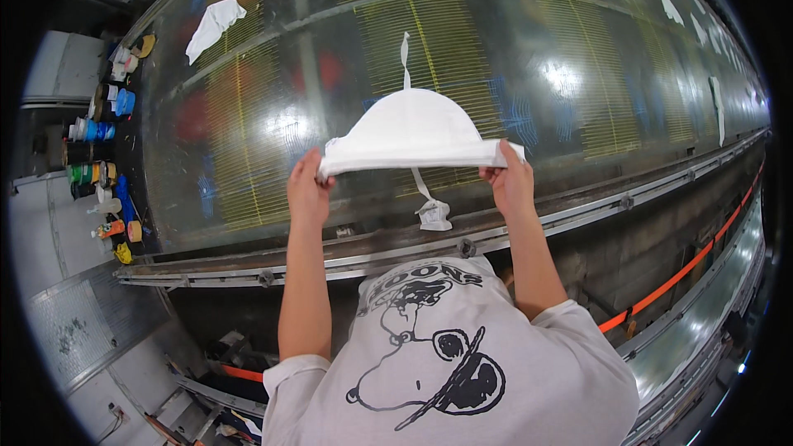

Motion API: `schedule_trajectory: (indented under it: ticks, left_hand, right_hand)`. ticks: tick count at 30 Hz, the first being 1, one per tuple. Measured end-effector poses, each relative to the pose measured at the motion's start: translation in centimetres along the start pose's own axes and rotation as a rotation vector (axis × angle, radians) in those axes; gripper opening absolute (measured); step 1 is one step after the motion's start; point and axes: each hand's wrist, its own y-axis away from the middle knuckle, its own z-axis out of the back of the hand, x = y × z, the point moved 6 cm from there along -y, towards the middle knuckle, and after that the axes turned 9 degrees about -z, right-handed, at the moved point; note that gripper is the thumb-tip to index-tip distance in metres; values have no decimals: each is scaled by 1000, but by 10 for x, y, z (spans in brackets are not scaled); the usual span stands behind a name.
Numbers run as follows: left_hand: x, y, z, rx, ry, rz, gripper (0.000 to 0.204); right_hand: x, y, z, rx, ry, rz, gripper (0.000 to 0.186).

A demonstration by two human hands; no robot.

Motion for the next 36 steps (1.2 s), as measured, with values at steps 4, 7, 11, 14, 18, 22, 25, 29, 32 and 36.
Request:
schedule_trajectory:
  ticks: [4,7,11,14,18,22,25,29,32,36]
  left_hand:
    - [-15,-33,-24,2,-106,-122,38]
    - [-18,-27,-27,65,-655,-342,35]
    - [-4,-4,-49,502,-1297,-813,39]
    - [4,-10,-55,584,-1485,-950,41]
    - [0,-31,-62,645,-1559,-989,34]
    - [-20,-35,-63,608,-1530,-1038,27]
    - [-35,-23,-64,623,-1548,-1092,26]
    - [-40,11,-51,702,-1556,-1067,24]
    - [-26,25,-37,851,-1536,-865,22]
    - [-17,5,-31,891,-1547,-582,27]
  right_hand:
    - [28,-25,-20,66,118,12,31]
    - [41,-26,-17,-69,686,199,28]
    - [39,-7,-43,153,1404,905,34]
    - [25,-14,-48,238,1644,996,39]
    - [29,-39,-55,282,1822,937,36]
    - [61,-36,-61,316,1752,1026,30]
    - [76,-23,-62,326,1711,1026,26]
    - [67,5,-51,373,1694,956,24]
    - [49,14,-38,464,1724,824,24]
    - [48,-4,-33,506,1688,628,25]
